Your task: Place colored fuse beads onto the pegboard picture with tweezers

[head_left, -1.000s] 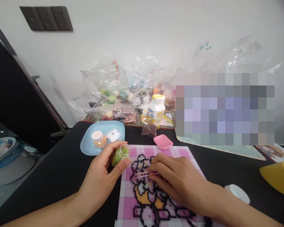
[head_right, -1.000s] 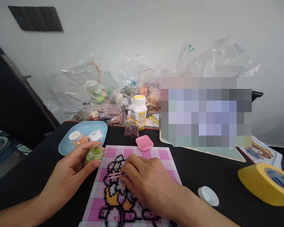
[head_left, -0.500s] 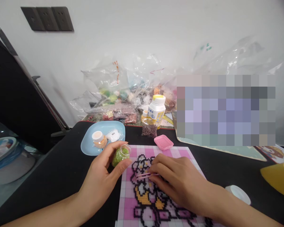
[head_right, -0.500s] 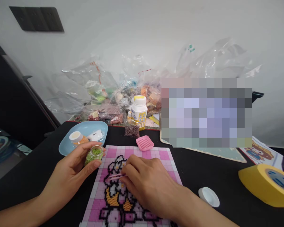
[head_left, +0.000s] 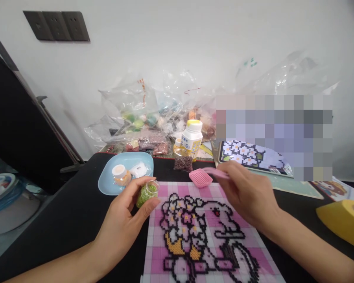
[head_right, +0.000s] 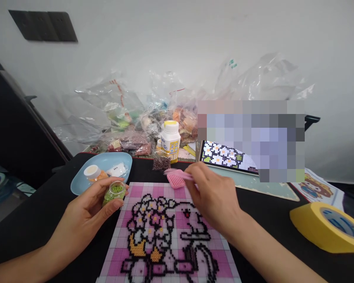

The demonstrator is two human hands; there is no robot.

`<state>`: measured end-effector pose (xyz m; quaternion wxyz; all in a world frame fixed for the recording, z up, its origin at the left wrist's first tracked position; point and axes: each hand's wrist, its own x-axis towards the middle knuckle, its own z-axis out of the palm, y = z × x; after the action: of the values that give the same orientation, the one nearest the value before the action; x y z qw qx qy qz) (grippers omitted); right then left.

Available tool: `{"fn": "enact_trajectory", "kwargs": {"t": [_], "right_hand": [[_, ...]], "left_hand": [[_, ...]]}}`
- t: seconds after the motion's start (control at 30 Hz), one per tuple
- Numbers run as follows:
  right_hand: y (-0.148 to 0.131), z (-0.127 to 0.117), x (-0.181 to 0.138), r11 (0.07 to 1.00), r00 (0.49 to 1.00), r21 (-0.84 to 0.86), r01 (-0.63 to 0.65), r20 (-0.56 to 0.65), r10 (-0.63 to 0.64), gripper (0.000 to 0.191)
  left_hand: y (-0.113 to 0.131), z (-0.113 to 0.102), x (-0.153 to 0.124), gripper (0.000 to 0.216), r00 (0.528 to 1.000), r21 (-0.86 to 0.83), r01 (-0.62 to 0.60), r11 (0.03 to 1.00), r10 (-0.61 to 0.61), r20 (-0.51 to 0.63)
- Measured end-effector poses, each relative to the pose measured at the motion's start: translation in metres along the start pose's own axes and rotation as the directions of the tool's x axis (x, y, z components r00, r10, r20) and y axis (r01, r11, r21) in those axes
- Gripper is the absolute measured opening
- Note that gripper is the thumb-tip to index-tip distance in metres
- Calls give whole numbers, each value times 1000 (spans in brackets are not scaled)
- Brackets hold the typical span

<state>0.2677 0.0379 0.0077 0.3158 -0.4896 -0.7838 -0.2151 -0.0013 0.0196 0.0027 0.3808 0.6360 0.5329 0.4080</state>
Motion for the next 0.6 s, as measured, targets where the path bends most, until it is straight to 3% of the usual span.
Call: {"fn": "enact_trajectory", "kwargs": {"t": [0.03,0.1,0.17,0.23,0.43,0.6], "right_hand": [[8,3,0,987,993,-110,-119,4,120,34],[23,10,-1,899,932,-301,-319,72,355,39],[34,15,-1,816,851,-419,-399,160,499,40],[43,17,-1,787,815,-453,-419,195,546,39],[64,15,0,763,788,-457,-458,190,586,39],[78,10,-2,773,806,-418,-476,144,574,44]], "left_hand": [[0,0,0,34,1000,0,-1,1000,1,-3],[0,0,1,34,1000,-3,-4,1000,4,-10],[-1,0,3,35,1000,-5,-4,1000,4,-11],[-2,0,3,35,1000,-5,-2,1000,2,-12],[-1,0,2,36,1000,11,-11,1000,11,-5],[1,1,3,36,1000,24,-15,1000,15,-9]]}}
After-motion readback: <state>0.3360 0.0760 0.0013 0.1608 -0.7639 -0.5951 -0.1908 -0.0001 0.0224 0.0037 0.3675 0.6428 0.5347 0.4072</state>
